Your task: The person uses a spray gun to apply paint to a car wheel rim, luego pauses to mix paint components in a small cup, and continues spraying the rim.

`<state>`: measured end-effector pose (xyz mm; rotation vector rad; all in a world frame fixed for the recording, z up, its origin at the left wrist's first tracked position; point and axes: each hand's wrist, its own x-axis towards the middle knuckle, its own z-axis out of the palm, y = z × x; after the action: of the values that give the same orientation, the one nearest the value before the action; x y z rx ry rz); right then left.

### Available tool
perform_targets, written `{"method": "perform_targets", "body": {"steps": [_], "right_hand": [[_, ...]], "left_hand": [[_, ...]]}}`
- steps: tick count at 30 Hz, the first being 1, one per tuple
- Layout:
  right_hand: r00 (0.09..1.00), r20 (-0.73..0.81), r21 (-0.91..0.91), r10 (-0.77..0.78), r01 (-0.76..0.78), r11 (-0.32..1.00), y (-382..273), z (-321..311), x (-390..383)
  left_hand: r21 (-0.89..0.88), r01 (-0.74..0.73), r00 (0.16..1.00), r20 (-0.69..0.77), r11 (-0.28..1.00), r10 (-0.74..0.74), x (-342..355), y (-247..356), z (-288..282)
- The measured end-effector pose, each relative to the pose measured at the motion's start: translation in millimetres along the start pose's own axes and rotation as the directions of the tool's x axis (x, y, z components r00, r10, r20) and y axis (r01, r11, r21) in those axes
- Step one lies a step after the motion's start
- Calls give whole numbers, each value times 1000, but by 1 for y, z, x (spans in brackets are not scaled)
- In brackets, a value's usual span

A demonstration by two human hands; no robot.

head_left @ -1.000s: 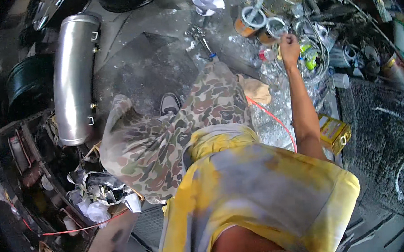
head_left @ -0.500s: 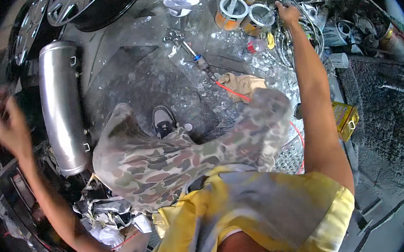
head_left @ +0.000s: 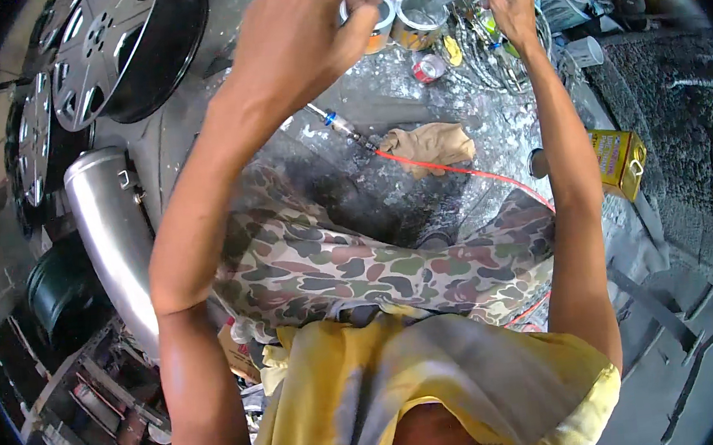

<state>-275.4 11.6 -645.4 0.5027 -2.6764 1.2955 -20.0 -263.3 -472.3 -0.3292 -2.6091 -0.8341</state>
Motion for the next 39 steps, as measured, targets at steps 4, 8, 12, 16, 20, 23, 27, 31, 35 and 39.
{"method": "perform_targets", "body": {"steps": [4,8,12,16,20,23,27,31,35,39], "right_hand": [[1000,10,45,-25,24,999,-14,-22,-13],[1000,-1,142,-27,27,989,-32,-30,-26],[997,40,-4,-59,59,998,-16,-32,-38],[999,-4,133,-38,39,990,-10,-41,-56],[999,41,187,-18,10,982,-34,-61,-88],[993,121,98,-3,-9,995,-14,-49,-108],[973,215,-43,-87,98,994,7,-13,-119],[954,228,-58,-197,215,975,43,25,-124],[966,218,57,-137,128,990,8,28,-136],[942,313,-47,120,-111,993,72,63,-161]], "left_hand": [[-98,61,989,-126,993,-73,10,-10,31],[130,23,992,-125,991,-6,-15,-59,53],[-57,293,952,-70,954,-297,-24,-71,55],[-100,223,973,-33,970,-227,-19,-80,63],[-401,336,942,158,853,-296,-6,-68,94],[-380,135,966,256,915,-36,25,-37,126],[-398,116,963,270,910,-4,50,-12,179],[-218,160,942,324,963,-83,50,-24,245],[-208,144,984,138,967,-117,34,-48,269],[-115,182,976,139,976,-166,22,-59,274]]}}
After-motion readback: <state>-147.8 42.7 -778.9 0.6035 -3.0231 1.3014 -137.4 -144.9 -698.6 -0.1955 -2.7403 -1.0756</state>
